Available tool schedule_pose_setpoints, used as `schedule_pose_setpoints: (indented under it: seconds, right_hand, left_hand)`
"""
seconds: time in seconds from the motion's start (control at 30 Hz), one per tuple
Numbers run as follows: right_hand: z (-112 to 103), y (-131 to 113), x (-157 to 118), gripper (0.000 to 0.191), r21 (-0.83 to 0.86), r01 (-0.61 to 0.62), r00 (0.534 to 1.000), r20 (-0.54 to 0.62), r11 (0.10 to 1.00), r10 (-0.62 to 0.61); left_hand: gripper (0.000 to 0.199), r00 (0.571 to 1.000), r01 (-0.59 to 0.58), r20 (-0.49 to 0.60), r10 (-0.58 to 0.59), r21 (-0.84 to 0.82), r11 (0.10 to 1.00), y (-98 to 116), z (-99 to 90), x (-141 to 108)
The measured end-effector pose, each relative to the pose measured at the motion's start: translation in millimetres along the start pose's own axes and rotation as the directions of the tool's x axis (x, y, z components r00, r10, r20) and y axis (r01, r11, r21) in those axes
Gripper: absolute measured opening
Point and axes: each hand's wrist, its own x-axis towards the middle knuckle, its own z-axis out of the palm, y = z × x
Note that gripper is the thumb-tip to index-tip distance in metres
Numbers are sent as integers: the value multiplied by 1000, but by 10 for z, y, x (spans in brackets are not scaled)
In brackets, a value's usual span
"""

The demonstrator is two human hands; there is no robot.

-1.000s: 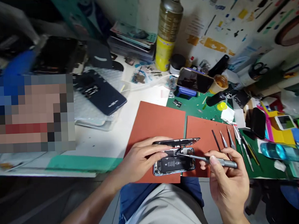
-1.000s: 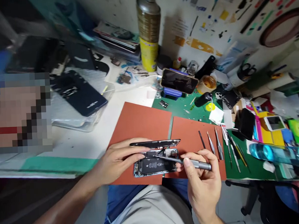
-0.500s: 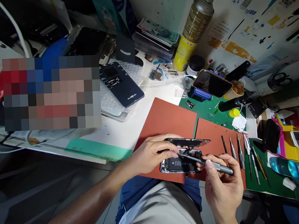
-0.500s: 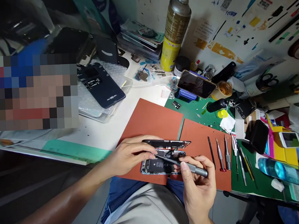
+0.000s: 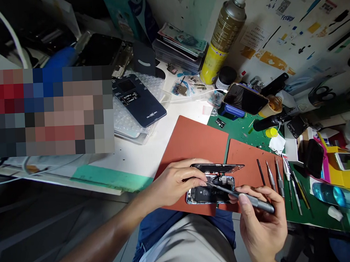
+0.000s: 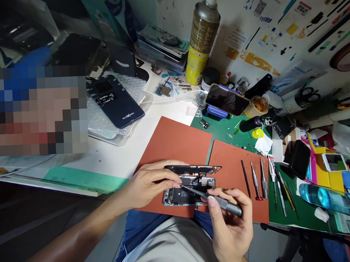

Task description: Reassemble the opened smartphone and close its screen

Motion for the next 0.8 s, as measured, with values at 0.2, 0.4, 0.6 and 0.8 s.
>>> schedule_pose_setpoints:
  seconds: [0.2,0.4,0.6,0.8]
  right_hand:
    - [17,-5,-5,34,-4,20,1000,-4,1000,-20]
    - [15,-10,-8,35,7,51,999,4,999,-51]
    - [-4,-29,-7,35,-31,89,996,16,996,-88]
    - [-10,-22,-19,35,-75,145,989,33,987,-143]
  left_hand:
    - [14,1000,-3,0,3,22,1000,-6,2,-3]
    - [15,1000,15,7,-15,38,999,10,-5,-3]
    - [14,1000,7,10,-8,39,999,12,-9,-1]
    - [13,1000,4,2,-4,37,999,13,-1,0]
